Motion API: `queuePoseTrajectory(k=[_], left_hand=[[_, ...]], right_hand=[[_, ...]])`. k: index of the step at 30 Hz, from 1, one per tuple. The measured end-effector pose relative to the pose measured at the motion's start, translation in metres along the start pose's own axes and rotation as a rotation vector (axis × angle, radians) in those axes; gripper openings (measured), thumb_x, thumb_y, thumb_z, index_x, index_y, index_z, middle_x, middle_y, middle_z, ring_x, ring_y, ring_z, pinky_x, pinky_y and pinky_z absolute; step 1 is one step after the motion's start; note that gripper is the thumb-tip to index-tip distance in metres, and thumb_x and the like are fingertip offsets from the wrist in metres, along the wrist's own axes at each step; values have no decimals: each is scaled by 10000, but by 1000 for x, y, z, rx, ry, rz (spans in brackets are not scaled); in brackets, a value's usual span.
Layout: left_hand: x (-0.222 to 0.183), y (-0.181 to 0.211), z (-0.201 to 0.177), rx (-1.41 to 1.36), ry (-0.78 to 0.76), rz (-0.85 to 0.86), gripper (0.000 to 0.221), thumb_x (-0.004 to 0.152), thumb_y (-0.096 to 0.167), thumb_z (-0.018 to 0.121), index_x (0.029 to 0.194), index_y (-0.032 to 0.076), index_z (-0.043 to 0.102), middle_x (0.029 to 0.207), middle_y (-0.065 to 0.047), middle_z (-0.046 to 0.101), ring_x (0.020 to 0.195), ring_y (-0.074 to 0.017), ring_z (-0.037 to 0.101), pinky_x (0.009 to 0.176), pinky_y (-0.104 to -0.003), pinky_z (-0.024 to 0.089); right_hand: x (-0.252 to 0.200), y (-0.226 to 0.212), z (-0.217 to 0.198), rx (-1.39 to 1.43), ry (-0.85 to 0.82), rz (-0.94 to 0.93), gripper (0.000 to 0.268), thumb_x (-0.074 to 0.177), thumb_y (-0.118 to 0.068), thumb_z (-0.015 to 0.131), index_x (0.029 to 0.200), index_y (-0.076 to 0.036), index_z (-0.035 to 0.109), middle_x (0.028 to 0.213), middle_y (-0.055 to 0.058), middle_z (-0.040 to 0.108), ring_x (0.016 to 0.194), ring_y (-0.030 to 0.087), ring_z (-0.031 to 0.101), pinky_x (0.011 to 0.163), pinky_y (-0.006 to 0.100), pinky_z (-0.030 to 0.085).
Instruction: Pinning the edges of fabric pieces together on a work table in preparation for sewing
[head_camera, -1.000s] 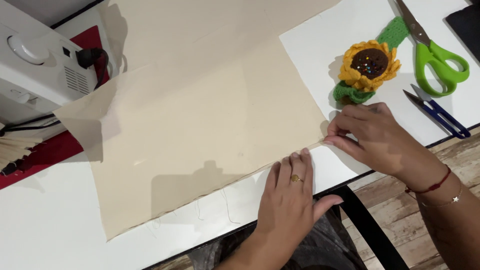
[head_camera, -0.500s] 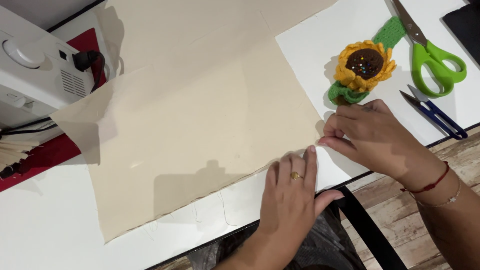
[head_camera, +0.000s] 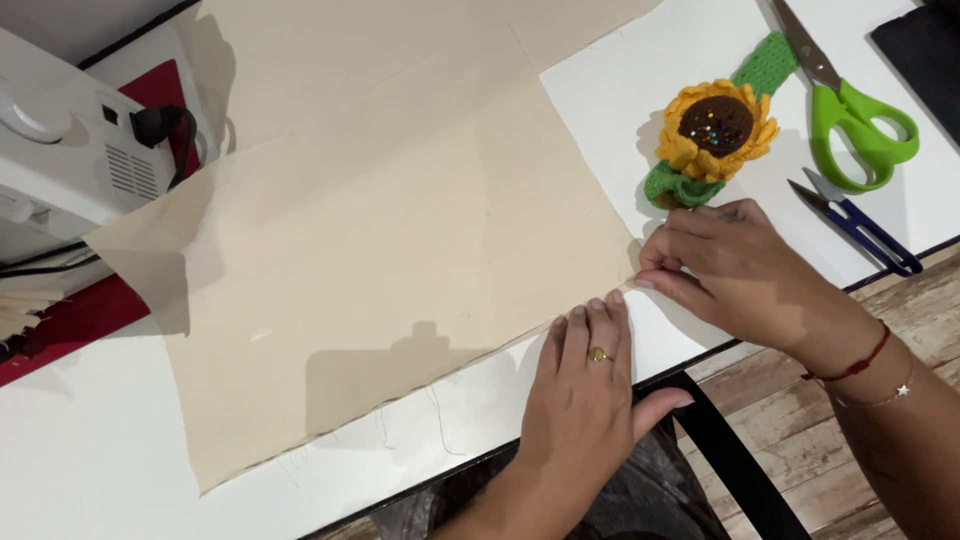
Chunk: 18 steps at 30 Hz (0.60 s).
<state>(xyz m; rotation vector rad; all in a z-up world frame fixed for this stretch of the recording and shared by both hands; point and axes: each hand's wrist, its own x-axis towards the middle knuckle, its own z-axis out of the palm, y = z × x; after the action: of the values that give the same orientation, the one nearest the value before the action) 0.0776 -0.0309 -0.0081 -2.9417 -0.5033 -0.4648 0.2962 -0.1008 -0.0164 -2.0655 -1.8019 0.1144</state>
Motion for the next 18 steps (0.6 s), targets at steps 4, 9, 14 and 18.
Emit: queuePoseTrajectory(k=[4, 9, 14, 18], left_hand=[[3, 1, 0, 19, 15, -1, 1028, 919, 829, 414, 1494, -17, 516, 1295, -145, 590, 1167, -280, 561, 1065, -396, 461], [6, -1, 2, 37, 12, 3, 1011, 903, 850, 417, 1494, 37, 529, 1226, -122, 576, 1088, -270, 554, 969, -385, 468], [7, -3, 4, -20, 21, 16, 1018, 882, 850, 455, 1512, 52, 508, 1199, -127, 597, 1048, -277, 559, 948, -408, 467], [6, -4, 4, 0, 17, 24, 990, 894, 851, 430, 1505, 79, 533, 1213, -136, 599, 1048, -283, 558, 948, -409, 458]], right_hand=[[6, -8, -10, -90, -188, 110, 170, 979, -401, 603, 976, -235, 644, 976, -97, 678, 893, 159, 657, 831, 406, 381], [9, -11, -18, -17, -243, 211, 183, 925, -400, 672, 940, -220, 698, 924, -104, 723, 883, 144, 676, 866, 406, 441], [-9, -18, -20, 112, 32, 113, 152, 936, -172, 675, 1082, -144, 641, 944, -14, 700, 862, 175, 663, 825, 384, 474], [-26, -21, -9, 166, 100, 83, 335, 899, -54, 679, 1234, -49, 687, 1058, 92, 680, 969, 248, 646, 849, 397, 521]])
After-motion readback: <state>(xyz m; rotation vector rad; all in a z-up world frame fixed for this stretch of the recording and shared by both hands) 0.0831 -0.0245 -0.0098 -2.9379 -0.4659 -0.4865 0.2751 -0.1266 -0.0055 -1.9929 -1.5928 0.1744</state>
